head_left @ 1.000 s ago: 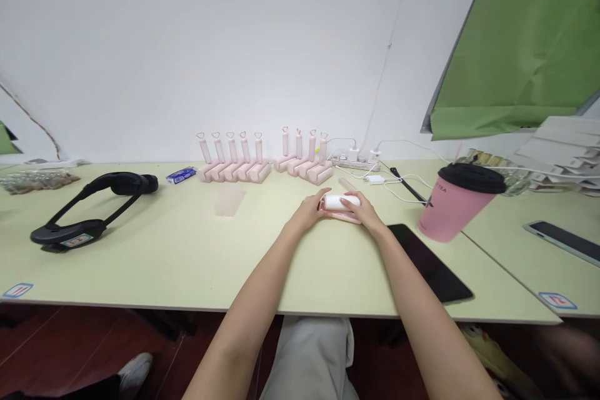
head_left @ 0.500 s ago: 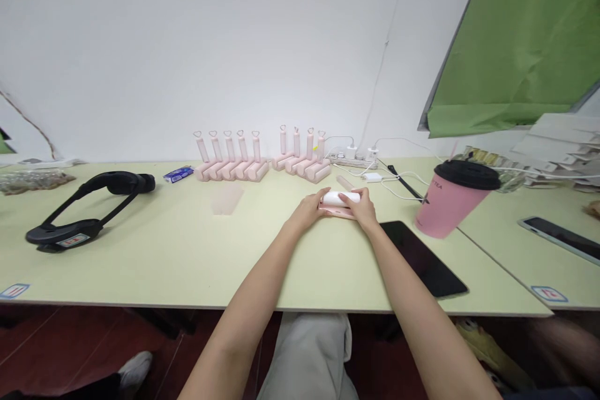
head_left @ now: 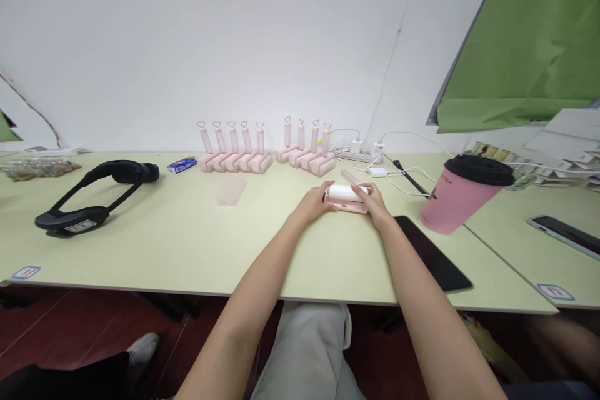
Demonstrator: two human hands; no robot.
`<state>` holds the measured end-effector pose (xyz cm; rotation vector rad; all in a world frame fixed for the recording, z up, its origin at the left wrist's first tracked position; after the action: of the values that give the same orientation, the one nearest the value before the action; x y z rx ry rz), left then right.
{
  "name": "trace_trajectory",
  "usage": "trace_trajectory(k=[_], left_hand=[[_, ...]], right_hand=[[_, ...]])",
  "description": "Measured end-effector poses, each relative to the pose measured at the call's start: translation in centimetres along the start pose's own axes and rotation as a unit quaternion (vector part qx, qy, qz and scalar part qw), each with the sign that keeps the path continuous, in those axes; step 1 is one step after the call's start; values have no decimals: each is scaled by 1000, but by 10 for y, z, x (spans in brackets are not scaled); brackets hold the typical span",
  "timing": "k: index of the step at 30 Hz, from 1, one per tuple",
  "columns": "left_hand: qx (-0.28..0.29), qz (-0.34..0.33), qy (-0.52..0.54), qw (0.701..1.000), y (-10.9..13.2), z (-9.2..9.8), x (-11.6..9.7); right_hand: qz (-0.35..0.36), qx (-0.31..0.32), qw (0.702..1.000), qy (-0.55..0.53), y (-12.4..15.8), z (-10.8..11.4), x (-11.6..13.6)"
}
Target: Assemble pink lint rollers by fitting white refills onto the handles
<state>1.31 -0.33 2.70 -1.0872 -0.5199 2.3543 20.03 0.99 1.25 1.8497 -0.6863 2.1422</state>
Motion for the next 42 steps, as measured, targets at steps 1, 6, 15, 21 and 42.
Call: trace_trajectory(k=[1,6,15,21,42], left_hand=[[-1,1,-13,1000,0,1,-1],[-4,6,-83,997,0,3,-7],[-2,10,-75,997,-1,-2,-1],[3,11,-45,999,-4,-9,6],[24,-56,-7,998,1,-4,-2]], right_hand=[[-5,6,1000,-7,1,0,1],[27,25,999,-28,-1,1,4],[-3,41,998,-56,-1,-1,4],[18,1,997,-74,-1,3,8],[105,-21,983,149,-9,-7,-3]])
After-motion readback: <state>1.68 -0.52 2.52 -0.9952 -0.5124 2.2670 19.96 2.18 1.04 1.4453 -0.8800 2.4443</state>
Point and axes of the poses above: each hand's wrist, its own y-axis away from the middle knuckle, its own z-axis out of the back of the hand, x = y × z, the point moved 3 cm from there along -y, towards the middle knuckle, and after that the axes turned 11 degrees about -x, right-handed, at the moved point
